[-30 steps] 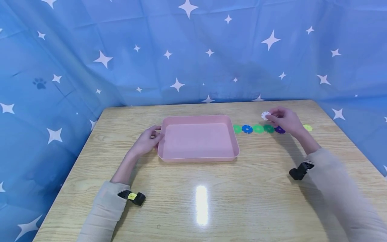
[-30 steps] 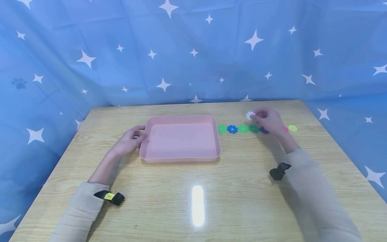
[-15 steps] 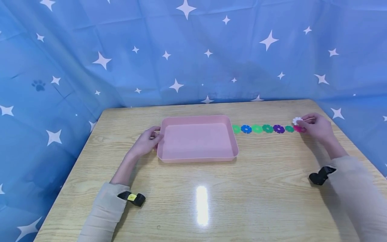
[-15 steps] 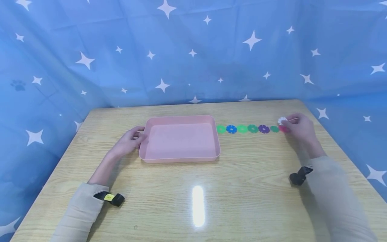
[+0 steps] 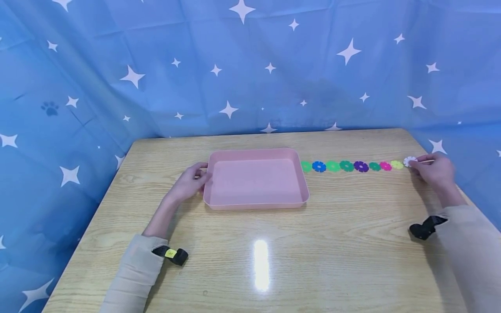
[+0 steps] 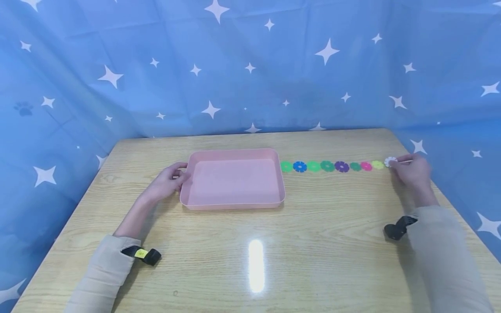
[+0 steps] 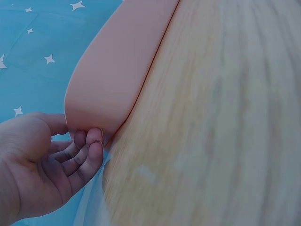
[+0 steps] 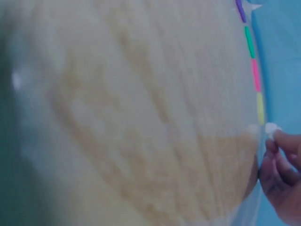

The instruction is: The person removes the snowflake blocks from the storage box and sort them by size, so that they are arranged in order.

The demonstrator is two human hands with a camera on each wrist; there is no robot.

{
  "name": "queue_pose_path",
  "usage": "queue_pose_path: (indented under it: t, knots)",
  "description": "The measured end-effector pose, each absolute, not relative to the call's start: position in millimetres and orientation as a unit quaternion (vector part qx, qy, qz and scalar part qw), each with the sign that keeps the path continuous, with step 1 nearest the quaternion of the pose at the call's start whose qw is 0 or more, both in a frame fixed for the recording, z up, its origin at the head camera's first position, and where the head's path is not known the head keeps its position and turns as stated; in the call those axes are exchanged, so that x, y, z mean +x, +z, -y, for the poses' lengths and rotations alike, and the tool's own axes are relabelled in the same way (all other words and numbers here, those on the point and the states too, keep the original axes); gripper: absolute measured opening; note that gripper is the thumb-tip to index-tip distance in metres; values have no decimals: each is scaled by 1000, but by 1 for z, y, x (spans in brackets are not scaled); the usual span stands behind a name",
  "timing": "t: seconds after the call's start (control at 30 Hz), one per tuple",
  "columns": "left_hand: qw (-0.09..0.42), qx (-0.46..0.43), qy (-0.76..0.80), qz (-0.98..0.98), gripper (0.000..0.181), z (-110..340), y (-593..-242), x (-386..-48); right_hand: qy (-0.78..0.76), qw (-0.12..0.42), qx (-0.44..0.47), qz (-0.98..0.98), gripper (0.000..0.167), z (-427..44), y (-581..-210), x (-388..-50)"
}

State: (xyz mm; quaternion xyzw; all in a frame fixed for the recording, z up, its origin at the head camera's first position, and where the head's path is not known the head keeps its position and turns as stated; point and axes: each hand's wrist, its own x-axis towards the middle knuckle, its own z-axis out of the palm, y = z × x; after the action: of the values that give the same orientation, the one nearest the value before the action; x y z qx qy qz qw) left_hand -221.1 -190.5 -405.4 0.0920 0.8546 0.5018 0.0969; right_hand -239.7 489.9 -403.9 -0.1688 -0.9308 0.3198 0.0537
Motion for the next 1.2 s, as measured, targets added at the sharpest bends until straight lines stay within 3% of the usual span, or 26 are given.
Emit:
queue_pose_path:
  t: [0.37, 0.77, 1.2]
  knots:
    - [95, 91, 506, -853, 47, 188, -406, -223, 279, 70, -196, 938, 52, -488, -403, -240]
    - [96, 93, 509, -850, 47, 186, -405, -222, 275, 47, -222, 934, 57, -487, -403, -237]
    - [91, 79, 537, -835, 46, 189, -410, -225, 243, 71, -173, 952, 51, -468, -396, -238]
